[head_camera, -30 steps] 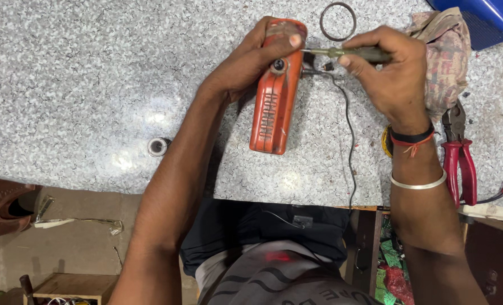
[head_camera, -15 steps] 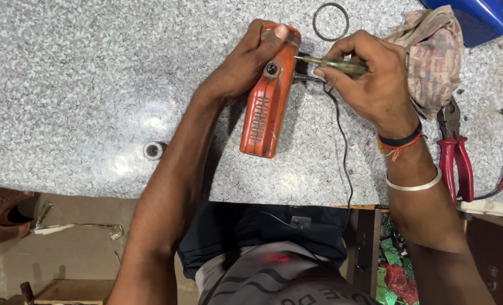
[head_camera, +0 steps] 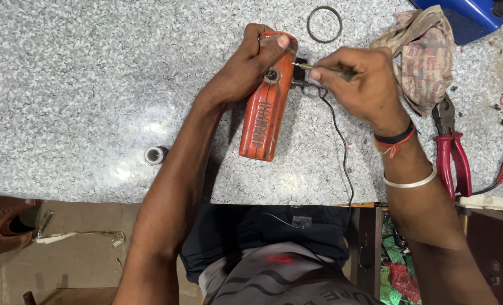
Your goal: The person disassembles a red handheld electric device using a screwdriver, removes the casing to expose internal wiring and a yellow component, then manipulates wires and a small circuit board. The person tests the device by activating a light, then continues adjusting internal connections.
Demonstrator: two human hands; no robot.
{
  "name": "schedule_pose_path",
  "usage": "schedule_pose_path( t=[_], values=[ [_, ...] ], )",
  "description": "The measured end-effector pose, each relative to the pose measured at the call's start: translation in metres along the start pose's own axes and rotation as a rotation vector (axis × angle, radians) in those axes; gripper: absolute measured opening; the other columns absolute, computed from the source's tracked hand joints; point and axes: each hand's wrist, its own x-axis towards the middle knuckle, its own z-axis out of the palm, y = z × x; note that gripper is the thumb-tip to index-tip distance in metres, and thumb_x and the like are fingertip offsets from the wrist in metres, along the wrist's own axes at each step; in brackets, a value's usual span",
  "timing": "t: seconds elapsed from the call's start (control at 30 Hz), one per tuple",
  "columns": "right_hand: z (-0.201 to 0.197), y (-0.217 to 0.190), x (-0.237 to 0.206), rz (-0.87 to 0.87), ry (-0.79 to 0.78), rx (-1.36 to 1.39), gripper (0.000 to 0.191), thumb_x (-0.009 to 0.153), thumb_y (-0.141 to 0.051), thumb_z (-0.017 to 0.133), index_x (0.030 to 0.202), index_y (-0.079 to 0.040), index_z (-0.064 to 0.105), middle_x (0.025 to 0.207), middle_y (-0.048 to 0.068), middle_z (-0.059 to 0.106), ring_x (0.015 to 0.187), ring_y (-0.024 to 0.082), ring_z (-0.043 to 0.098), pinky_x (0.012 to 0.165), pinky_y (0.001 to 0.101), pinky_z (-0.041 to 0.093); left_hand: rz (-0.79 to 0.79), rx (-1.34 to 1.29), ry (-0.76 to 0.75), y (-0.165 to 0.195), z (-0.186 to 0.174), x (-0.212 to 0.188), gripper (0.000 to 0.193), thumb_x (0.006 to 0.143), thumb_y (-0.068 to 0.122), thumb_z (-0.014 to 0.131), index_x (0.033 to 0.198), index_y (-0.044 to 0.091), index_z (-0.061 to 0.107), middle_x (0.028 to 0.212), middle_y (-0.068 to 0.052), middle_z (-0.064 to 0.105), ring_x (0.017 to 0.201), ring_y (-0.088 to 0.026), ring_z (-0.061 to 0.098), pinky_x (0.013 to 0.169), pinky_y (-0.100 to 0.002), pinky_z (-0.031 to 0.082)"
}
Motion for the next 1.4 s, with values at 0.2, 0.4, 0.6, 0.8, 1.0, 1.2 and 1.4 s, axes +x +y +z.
schedule_pose_path(
  t=[0.2, 0.4, 0.6, 0.8, 1.0, 1.2, 1.4],
  values=[
    [0.001, 0.002, -0.001, -0.010, -0.029, 0.013, 0.025, 0.090, -0.014, 0.088, 0.108, -0.001, 0.076, 0.084, 0.010, 0.070, 0.070, 0.012, 0.061, 0.056, 0.0252, 0.045, -0.028, 0.005, -0.012, 0.000, 0.000, -0.002, 0.063, 0.102, 0.059, 0.047, 0.130, 0.004, 0.038, 0.111, -0.017, 0.065, 0.107, -0.023, 0.072, 0.084, -0.036, 0.066],
    [0.007, 0.002, -0.001, -0.046, -0.022, 0.227, 0.015, 0.104, -0.012, 0.083, 0.109, -0.002, 0.073, 0.099, 0.001, 0.075, 0.091, 0.006, 0.072, 0.075, 0.0218, 0.057, 0.015, 0.001, 0.011, -0.010, -0.002, 0.000, 0.065, 0.104, 0.059, 0.049, 0.130, 0.001, 0.037, 0.113, -0.018, 0.065, 0.109, -0.023, 0.070, 0.088, -0.036, 0.063],
    [0.008, -0.004, -0.001, 0.059, -0.025, 0.062, 0.027, 0.085, -0.010, 0.087, 0.103, 0.003, 0.073, 0.082, 0.012, 0.068, 0.068, 0.011, 0.055, 0.056, 0.0250, 0.042, 0.033, 0.055, 0.019, -0.010, -0.001, -0.001, 0.064, 0.104, 0.061, 0.046, 0.128, 0.002, 0.038, 0.113, -0.017, 0.065, 0.109, -0.022, 0.072, 0.087, -0.035, 0.064],
    [0.005, 0.001, -0.002, -0.034, -0.050, 0.191, 0.014, 0.102, -0.011, 0.081, 0.107, 0.000, 0.074, 0.095, 0.003, 0.075, 0.087, 0.006, 0.070, 0.073, 0.0216, 0.054, -0.009, -0.016, 0.037, -0.008, 0.003, -0.003, 0.061, 0.103, 0.060, 0.043, 0.126, 0.003, 0.037, 0.105, -0.018, 0.067, 0.099, -0.022, 0.076, 0.080, -0.037, 0.068],
    [0.004, 0.010, -0.004, 0.141, -0.088, 0.281, 0.037, 0.088, -0.006, 0.081, 0.120, -0.001, 0.064, 0.093, 0.006, 0.060, 0.074, 0.009, 0.060, 0.059, 0.0215, 0.051, -0.048, -0.073, 0.054, -0.006, 0.008, 0.001, 0.063, 0.101, 0.058, 0.050, 0.126, 0.002, 0.038, 0.102, -0.018, 0.064, 0.090, -0.024, 0.077, 0.069, -0.035, 0.070],
    [0.003, 0.021, -0.001, -0.088, 0.017, 0.478, 0.028, 0.100, 0.000, 0.085, 0.114, 0.001, 0.060, 0.104, 0.008, 0.067, 0.097, 0.009, 0.068, 0.086, 0.0208, 0.061, -0.152, -0.267, 0.117, -0.008, 0.006, -0.003, 0.085, 0.081, 0.065, 0.065, 0.131, 0.002, 0.039, 0.106, -0.014, 0.065, 0.086, -0.022, 0.076, 0.061, -0.036, 0.070],
    [0.019, 0.026, -0.001, 0.160, 0.425, 0.640, 0.074, 0.086, -0.001, 0.084, 0.144, -0.002, 0.037, 0.099, 0.011, 0.073, 0.075, 0.015, 0.071, 0.062, 0.0266, 0.060, -0.025, -0.587, 0.064, -0.008, 0.012, 0.003, 0.085, 0.087, 0.066, 0.067, 0.136, -0.002, 0.050, 0.104, -0.016, 0.067, 0.085, -0.021, 0.074, 0.068, -0.036, 0.067]
  ],
)
